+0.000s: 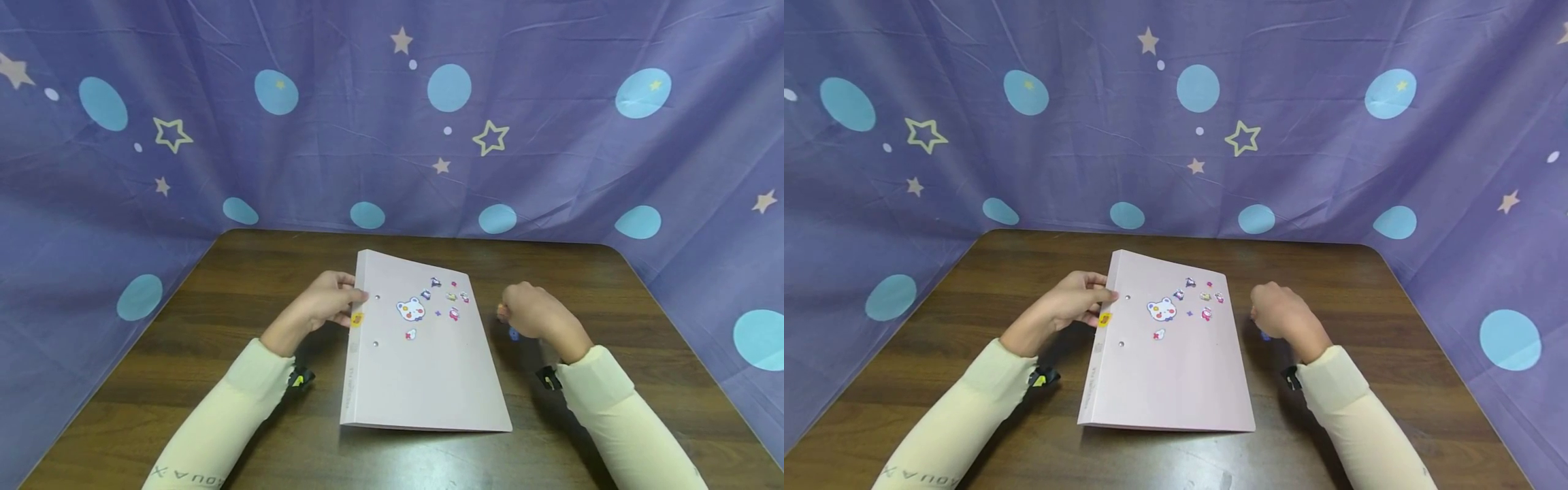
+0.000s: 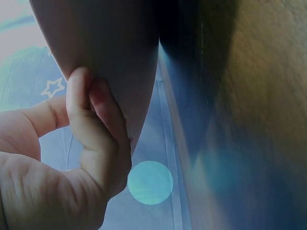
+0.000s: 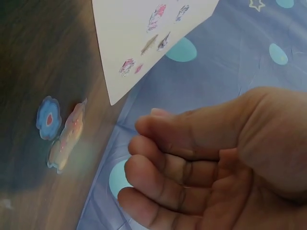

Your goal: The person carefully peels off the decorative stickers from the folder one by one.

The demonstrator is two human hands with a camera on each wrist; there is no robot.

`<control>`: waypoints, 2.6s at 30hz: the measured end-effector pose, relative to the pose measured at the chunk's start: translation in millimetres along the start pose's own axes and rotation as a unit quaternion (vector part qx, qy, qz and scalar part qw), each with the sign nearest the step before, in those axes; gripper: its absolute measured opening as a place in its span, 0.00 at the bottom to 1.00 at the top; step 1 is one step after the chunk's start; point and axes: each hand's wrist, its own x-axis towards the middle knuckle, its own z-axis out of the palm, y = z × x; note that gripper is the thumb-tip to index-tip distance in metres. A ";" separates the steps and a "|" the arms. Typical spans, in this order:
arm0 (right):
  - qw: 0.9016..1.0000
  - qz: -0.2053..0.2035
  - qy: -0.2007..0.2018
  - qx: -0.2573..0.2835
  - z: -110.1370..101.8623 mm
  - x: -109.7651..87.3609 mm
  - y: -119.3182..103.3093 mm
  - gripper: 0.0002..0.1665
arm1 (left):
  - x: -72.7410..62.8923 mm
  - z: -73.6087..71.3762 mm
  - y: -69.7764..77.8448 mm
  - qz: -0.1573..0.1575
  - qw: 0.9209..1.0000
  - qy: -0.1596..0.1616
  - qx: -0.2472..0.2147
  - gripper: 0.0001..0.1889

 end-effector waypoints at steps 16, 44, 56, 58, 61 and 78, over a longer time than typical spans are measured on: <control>0.995 -0.058 0.077 0.017 11.0 8.5 -8.6 0.08 | 0.4 0.4 0.0 -0.005 1.000 0.001 0.005 0.24; 0.982 -0.181 0.046 -0.003 26.5 82.5 -56.5 0.07 | 1.6 -0.5 0.9 -0.002 1.000 -0.007 -0.006 0.24; 0.977 -0.205 0.041 -0.048 25.9 88.1 -62.5 0.07 | 2.6 -0.9 -0.9 -0.004 1.000 -0.005 -0.006 0.24; 0.977 -0.205 0.035 -0.053 24.1 88.8 -63.4 0.07 | 2.5 -1.0 -1.0 -0.003 1.000 -0.004 -0.006 0.24; 0.978 -0.198 0.027 -0.059 21.4 89.3 -63.7 0.08 | 2.3 -1.0 -1.1 -0.003 1.000 -0.002 -0.004 0.24; 0.898 -0.293 0.107 -0.311 32.9 82.7 -69.6 0.09 | 2.5 -2.0 -1.0 -0.007 1.000 -0.004 -0.002 0.24</control>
